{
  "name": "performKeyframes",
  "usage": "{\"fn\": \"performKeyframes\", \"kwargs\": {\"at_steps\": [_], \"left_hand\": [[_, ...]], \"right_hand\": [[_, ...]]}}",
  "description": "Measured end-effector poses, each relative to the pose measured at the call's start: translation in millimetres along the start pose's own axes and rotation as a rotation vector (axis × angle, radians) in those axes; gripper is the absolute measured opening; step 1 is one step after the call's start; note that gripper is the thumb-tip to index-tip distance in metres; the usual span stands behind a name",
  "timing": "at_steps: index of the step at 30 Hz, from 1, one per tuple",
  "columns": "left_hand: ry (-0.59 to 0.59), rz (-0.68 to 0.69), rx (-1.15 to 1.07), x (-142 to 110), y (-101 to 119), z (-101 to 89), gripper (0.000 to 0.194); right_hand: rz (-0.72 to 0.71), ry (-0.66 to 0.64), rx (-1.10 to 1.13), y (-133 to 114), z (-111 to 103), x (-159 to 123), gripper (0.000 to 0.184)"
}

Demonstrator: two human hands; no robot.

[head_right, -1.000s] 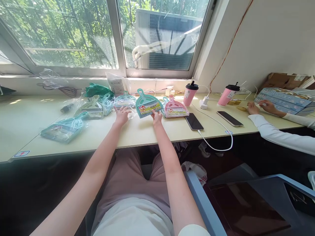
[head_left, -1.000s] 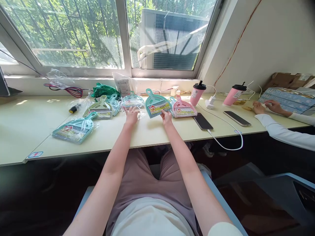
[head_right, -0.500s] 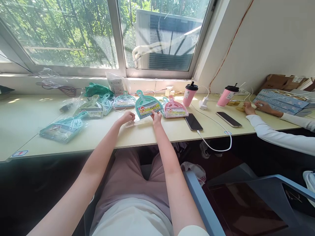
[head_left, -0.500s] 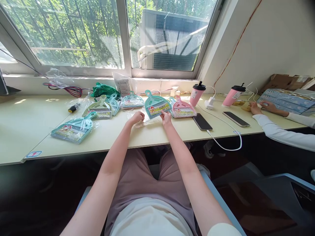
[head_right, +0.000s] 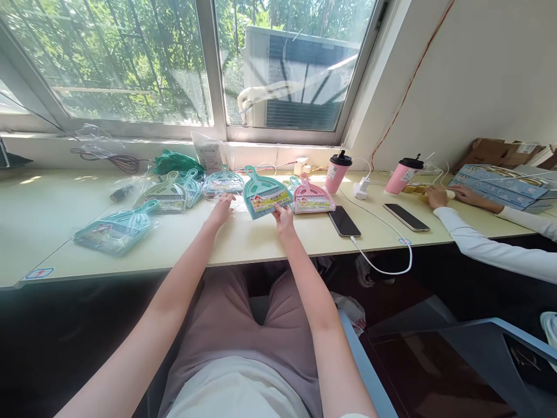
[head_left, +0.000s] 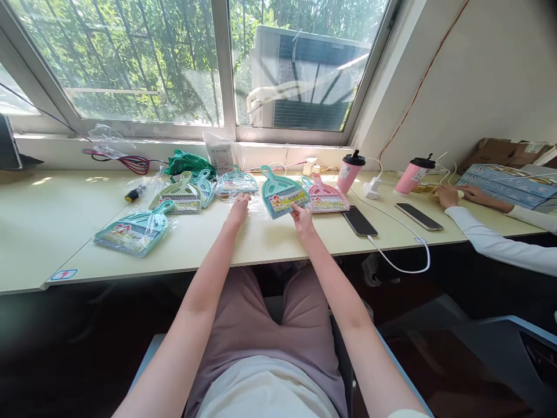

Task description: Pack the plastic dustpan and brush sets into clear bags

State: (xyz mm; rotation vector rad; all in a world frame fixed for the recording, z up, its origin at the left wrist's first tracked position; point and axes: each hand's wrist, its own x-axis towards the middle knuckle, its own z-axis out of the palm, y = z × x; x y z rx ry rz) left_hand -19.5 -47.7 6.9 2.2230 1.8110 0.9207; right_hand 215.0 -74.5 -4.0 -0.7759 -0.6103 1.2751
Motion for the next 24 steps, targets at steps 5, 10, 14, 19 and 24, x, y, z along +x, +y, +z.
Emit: {"fn": "performKeyframes", "kwargs": {"at_steps": [5, 10, 14, 19, 24], "left_hand": [[0.1, -0.059, -0.008, 4.6, 5.5, -4.2, 0.017], [0.148, -0.079, -0.092, 6.3, 6.9, -4.2, 0.013], [0.19, -0.093, -0.125, 4.3, 7.6, -3.3, 0.011], [0.248, -0.022, -0.206, 2.9, 11.0, -5.1, 0.012], [0.235, 0.203, -0.261, -1.9, 27.5, -1.7, 0.017]], "right_hand": [[0.07, -0.116, -0.159, -18.5, -37.0, -40.1, 0.022], [0.112, 0.004, -0.349, -38.5, -53.3, -48.0, 0.021], [0.057, 0.032, -0.343, -40.9, -52.8, -52.1, 0.019], [0.096, -0.053, -0.284, -27.9, -47.2, -57.8, 0.021], [-0.052, 0.021, -0.181, -6.2, -24.8, -55.4, 0.024]]}}
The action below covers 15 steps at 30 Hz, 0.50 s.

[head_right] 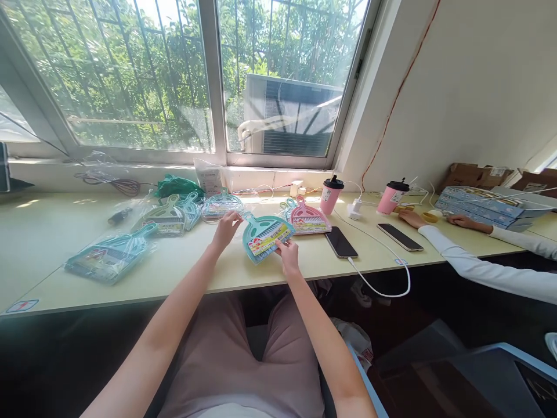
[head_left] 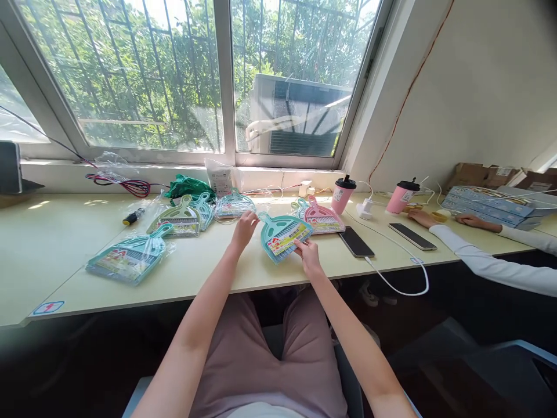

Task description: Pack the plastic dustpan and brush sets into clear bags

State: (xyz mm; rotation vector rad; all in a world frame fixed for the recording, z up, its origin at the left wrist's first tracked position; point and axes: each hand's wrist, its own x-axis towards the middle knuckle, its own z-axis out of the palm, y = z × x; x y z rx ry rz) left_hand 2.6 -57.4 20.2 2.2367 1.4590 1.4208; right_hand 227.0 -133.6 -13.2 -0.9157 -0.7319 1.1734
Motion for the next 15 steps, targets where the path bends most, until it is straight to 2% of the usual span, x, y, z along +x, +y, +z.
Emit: {"fn": "performKeyframes", "kwargs": {"at_steps": [3, 6, 9, 11, 12, 13, 15], "left_hand": [[0.105, 0.051, 0.034, -4.8, 12.9, 4.1, 0.019], [0.171, 0.124, 0.053, -9.1, 23.5, 3.0, 0.019], [0.092, 0.228, 0.051, -14.0, 31.3, 1.6, 0.021], [0.032, 0.279, 0.04, -18.3, 35.2, 3.6, 0.019], [0.038, 0.282, 0.027, -20.3, 36.7, 5.3, 0.016], [0.082, 0.264, 0.004, -21.7, 37.6, 7.2, 0.019], [0.244, 0.163, -0.086, -21.1, 37.3, 9.6, 0.049]], "right_hand": [[-0.061, 0.021, 0.053, 6.9, 17.0, 1.0, 0.026], [-0.023, -0.059, 0.03, 9.0, 25.3, 3.8, 0.029], [-0.015, -0.117, 0.029, 9.0, 24.6, 7.8, 0.032], [-0.045, -0.092, 0.066, 8.8, 21.2, 10.2, 0.033], [-0.067, -0.064, 0.094, 8.7, 19.3, 11.1, 0.033], [-0.091, -0.031, 0.128, 8.4, 17.4, 11.8, 0.033], [-0.145, 0.027, 0.203, 7.5, 14.2, 12.8, 0.032]]}}
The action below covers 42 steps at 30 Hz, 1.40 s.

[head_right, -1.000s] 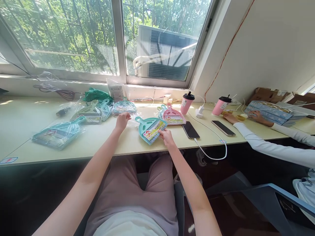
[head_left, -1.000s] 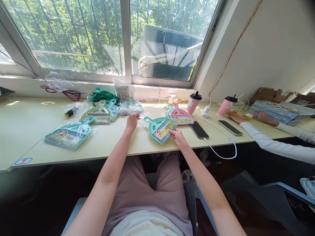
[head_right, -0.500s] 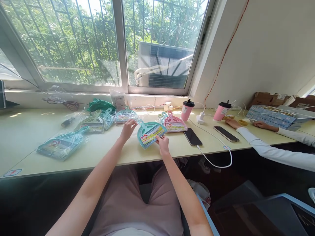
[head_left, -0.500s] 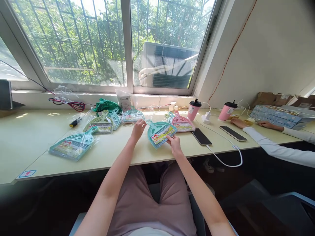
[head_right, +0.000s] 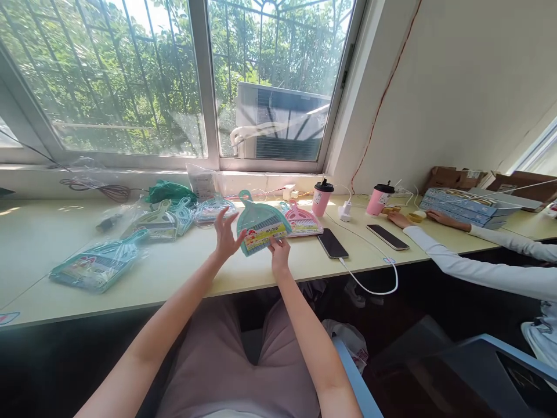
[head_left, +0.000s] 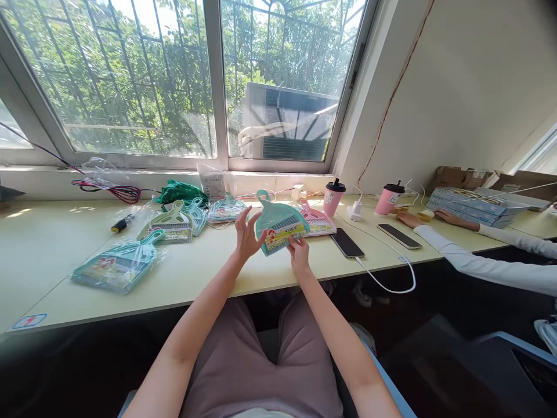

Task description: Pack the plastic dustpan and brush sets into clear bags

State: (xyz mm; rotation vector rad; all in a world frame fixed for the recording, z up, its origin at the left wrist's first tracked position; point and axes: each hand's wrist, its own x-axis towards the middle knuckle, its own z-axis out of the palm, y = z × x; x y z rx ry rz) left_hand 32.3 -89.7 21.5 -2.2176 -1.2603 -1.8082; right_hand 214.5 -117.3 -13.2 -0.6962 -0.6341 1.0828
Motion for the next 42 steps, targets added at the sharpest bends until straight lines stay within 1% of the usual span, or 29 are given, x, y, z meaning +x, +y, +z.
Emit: {"fn": "performKeyframes", "kwargs": {"at_steps": [1, 2, 3, 4, 6, 8, 9, 13, 15, 17, 19, 21, 26, 30, 33, 36, 39, 42], "left_hand": [[0.077, -0.082, -0.058, 2.1, -1.7, 0.5, 0.063], [0.114, -0.183, -0.141, 5.5, -4.4, 0.5, 0.072], [0.093, -0.295, -0.252, 9.9, -7.7, -0.1, 0.075], [0.02, -0.408, -0.389, 14.6, -11.4, -0.8, 0.075], [-0.185, -0.587, -0.691, 22.4, -18.5, -1.9, 0.08], [-0.35, -0.663, -0.912, 24.8, -22.6, -0.7, 0.091], [-0.401, -0.67, -0.962, 23.9, -23.0, 0.8, 0.093], [-0.523, -0.67, -1.0, 14.3, -16.2, 6.8, 0.078], [-0.584, -0.668, -1.036, 11.5, -12.2, 6.7, 0.075], [-0.616, -0.656, -1.055, 11.5, -10.1, 5.1, 0.072], [-0.599, -0.643, -1.054, 12.6, -9.9, 4.0, 0.071], [-0.572, -0.651, -1.034, 12.8, -10.4, 4.9, 0.074], [-0.516, -0.672, -0.918, 6.9, -11.2, 13.9, 0.089], [-0.449, -0.663, -0.881, 3.4, -15.8, 18.7, 0.1], [-0.44, -0.663, -0.868, 3.4, -19.7, 19.8, 0.101], [-0.444, -0.625, -0.885, 3.8, -20.2, 20.8, 0.099], [-0.416, -0.592, -0.906, 3.9, -17.4, 21.5, 0.097], [-0.391, -0.591, -0.898, 4.0, -12.4, 19.5, 0.1]], "right_hand": [[-0.024, 0.018, 0.032, -0.6, -0.9, 0.4, 0.032], [-0.037, 0.029, 0.055, -1.0, -1.4, 0.7, 0.032], [-0.038, 0.032, 0.065, -1.0, -1.3, 1.0, 0.032], [-0.027, 0.031, 0.061, -0.6, -0.7, 1.1, 0.032], [0.018, 0.024, 0.027, 1.5, 1.8, 1.4, 0.031], [0.059, 0.035, -0.006, 5.0, 5.8, 1.7, 0.03], [0.069, 0.049, -0.011, 6.9, 8.0, 1.9, 0.029], [0.041, 0.12, 0.03, 12.0, 16.4, 2.2, 0.028], [0.014, 0.153, 0.04, 12.7, 19.1, 2.1, 0.027], [-0.004, 0.178, 0.038, 12.8, 20.0, 2.2, 0.028], [-0.013, 0.191, 0.042, 13.1, 19.1, 3.2, 0.029], [-0.021, 0.194, 0.034, 13.9, 16.7, 5.4, 0.029], [-0.052, 0.151, -0.072, 16.6, 10.3, 10.7, 0.031], [-0.026, 0.141, -0.071, 17.8, 10.0, 10.9, 0.033], [-0.019, 0.13, -0.067, 17.4, 11.3, 11.7, 0.033], [0.04, 0.146, -0.011, 16.0, 12.0, 14.9, 0.032], [0.099, 0.152, 0.018, 13.6, 12.3, 18.9, 0.028], [0.105, 0.164, -0.008, 9.5, 14.8, 21.1, 0.025]]}}
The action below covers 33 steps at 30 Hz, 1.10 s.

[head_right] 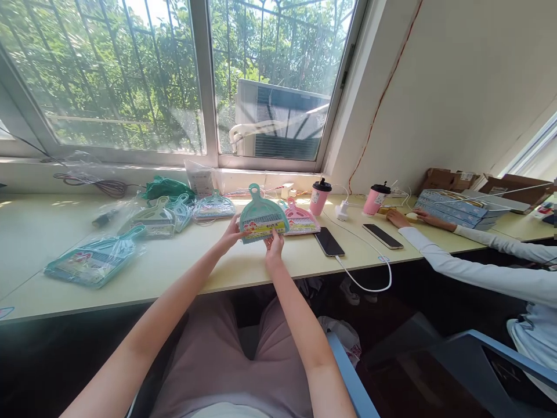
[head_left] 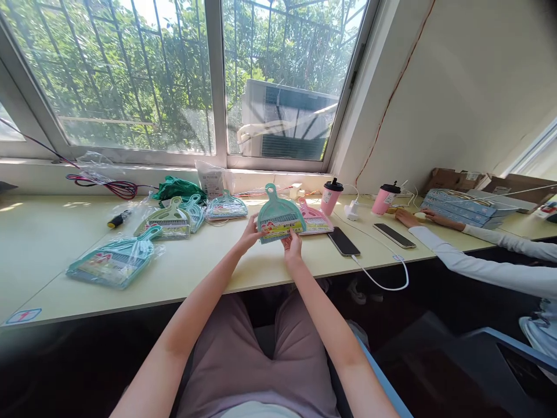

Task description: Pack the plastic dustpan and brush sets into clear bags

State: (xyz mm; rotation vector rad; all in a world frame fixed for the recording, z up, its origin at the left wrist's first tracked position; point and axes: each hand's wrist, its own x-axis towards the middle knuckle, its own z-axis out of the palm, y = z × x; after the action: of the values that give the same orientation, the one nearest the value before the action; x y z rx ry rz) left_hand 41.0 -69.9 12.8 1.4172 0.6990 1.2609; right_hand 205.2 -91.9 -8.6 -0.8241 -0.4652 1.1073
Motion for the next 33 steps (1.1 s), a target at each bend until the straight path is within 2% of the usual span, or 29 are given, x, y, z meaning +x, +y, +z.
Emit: {"fn": "performKeyframes", "kwargs": {"at_steps": [5, 7, 9, 10, 11, 12, 13, 16, 17, 18, 19, 21, 24, 28, 33], "left_hand": [[-0.02, -0.098, 0.061, -9.8, 10.0, 8.5, 0.095], [-0.144, -0.151, 0.072, -13.6, 13.5, 12.9, 0.09], [-0.352, -0.244, 0.124, -16.2, 16.7, 15.6, 0.081], [-0.43, -0.294, 0.181, -17.1, 18.1, 15.8, 0.072], [-0.449, -0.321, 0.266, -17.7, 19.5, 15.2, 0.058], [-0.385, -0.31, 0.382, -18.1, 20.7, 13.9, 0.047], [-0.234, -0.252, 0.517, -18.3, 21.6, 12.4, 0.044], [0.396, 0.118, 0.892, -16.9, 23.5, 11.1, 0.051], [0.507, 0.259, 0.975, -14.9, 24.0, 13.5, 0.046], [0.53, 0.387, 1.042, -11.7, 24.5, 17.7, 0.037], [0.472, 0.492, 1.103, -7.4, 25.0, 23.6, 0.026], [0.25, 0.622, 1.24, 4.1, 25.7, 38.5, 0.01], [0.014, 0.57, 1.432, 22.5, 25.1, 59.0, 0.012], [-0.022, 0.489, 1.526, 36.5, 21.8, 70.9, 0.019], [-0.1, 0.558, 1.676, 50.2, 24.3, 81.0, 0.023]], "right_hand": [[0.016, 0.08, 0.083, -10.3, 12.8, -4.6, 0.02], [-0.006, 0.137, 0.132, -14.5, 18.6, -7.0, 0.018], [-0.05, 0.188, 0.154, -18.4, 22.4, -8.2, 0.017], [-0.077, 0.215, 0.155, -20.1, 23.2, -8.2, 0.017], [-0.106, 0.239, 0.15, -21.7, 23.2, -7.7, 0.018], [-0.133, 0.257, 0.143, -22.9, 22.4, -6.7, 0.018], [-0.158, 0.269, 0.133, -23.7, 21.2, -5.5, 0.018], [-0.199, 0.277, 0.089, -22.1, 16.9, -1.0, 0.018], [-0.197, 0.28, 0.067, -20.1, 16.1, 0.3, 0.017], [-0.194, 0.278, 0.045, -17.4, 16.1, 1.5, 0.016], [-0.192, 0.274, 0.024, -14.2, 16.7, 2.5, 0.016], [-0.196, 0.253, -0.012, -7.8, 19.2, 4.1, 0.014], [-0.2, 0.218, -0.057, -1.4, 21.2, 7.1, 0.011], [-0.222, 0.215, -0.113, -1.3, 12.0, 14.4, 0.01], [-0.201, 0.236, -0.105, -4.7, -5.5, 25.9, 0.011]]}}
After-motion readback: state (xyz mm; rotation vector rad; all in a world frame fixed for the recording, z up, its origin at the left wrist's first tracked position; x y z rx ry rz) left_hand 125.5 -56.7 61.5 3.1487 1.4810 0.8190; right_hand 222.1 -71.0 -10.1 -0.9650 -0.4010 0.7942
